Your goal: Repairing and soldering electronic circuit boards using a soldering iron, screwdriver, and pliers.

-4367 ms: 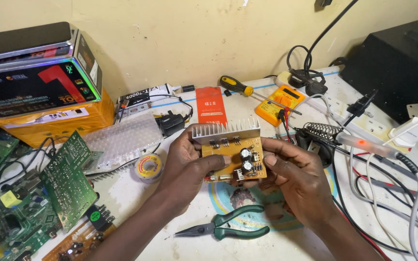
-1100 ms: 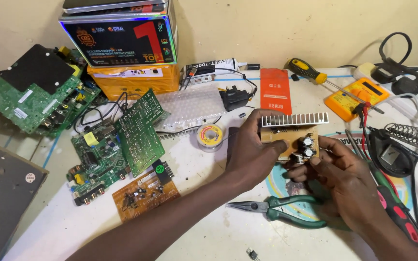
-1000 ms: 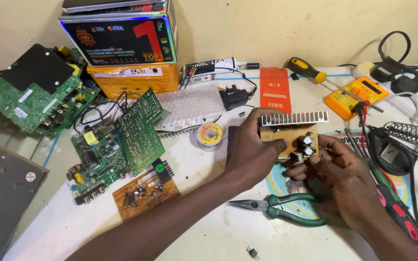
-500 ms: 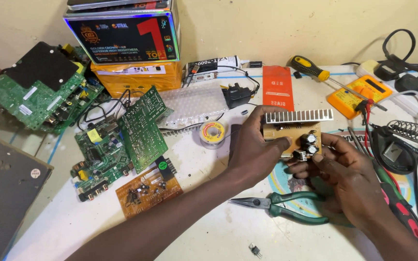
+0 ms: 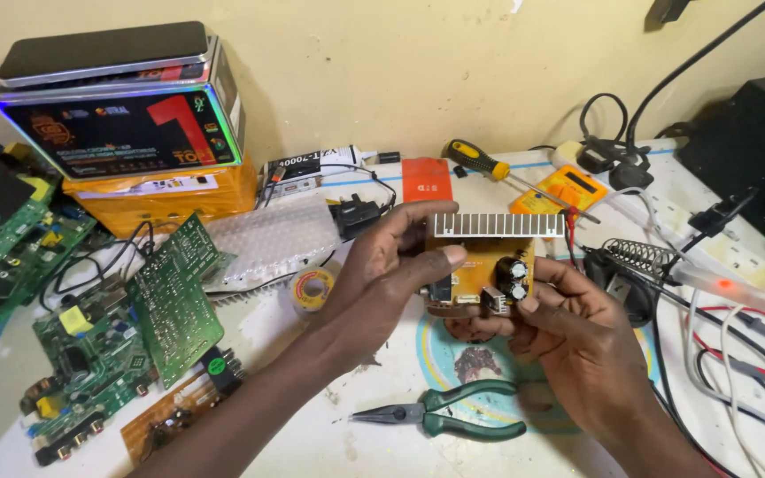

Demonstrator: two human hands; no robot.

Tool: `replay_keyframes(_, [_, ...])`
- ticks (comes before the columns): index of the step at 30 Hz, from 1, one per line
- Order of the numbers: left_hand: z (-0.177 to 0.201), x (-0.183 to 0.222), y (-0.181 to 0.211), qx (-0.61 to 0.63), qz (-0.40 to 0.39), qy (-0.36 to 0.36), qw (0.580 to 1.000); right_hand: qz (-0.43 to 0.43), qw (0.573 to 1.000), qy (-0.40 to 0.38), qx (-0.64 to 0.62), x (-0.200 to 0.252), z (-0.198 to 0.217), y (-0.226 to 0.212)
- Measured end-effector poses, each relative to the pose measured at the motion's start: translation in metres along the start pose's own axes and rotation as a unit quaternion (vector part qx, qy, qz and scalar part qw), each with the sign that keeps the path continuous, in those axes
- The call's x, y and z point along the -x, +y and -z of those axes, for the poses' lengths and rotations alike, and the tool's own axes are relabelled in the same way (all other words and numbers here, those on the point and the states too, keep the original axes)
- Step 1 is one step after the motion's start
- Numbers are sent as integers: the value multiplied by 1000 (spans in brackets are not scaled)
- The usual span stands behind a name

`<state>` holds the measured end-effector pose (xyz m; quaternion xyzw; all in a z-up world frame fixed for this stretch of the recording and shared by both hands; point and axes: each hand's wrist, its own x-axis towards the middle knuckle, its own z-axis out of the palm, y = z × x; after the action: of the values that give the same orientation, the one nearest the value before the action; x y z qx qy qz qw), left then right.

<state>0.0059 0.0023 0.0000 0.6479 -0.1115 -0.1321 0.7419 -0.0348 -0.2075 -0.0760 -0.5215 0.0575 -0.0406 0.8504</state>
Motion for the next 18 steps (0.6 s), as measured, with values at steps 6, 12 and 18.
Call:
replay_keyframes(6, [10, -10, -17, 11, -70, -17, 997, -18, 999, 28, 22, 8, -14, -17])
replay_keyframes(12, [13, -12, -22, 7, -88, -14, 996, 26, 999, -13, 23, 15, -15, -20])
replay_keyframes(18, [9, -10, -14, 9, -28, 14, 999, 48, 998, -25, 38, 18, -12, -18])
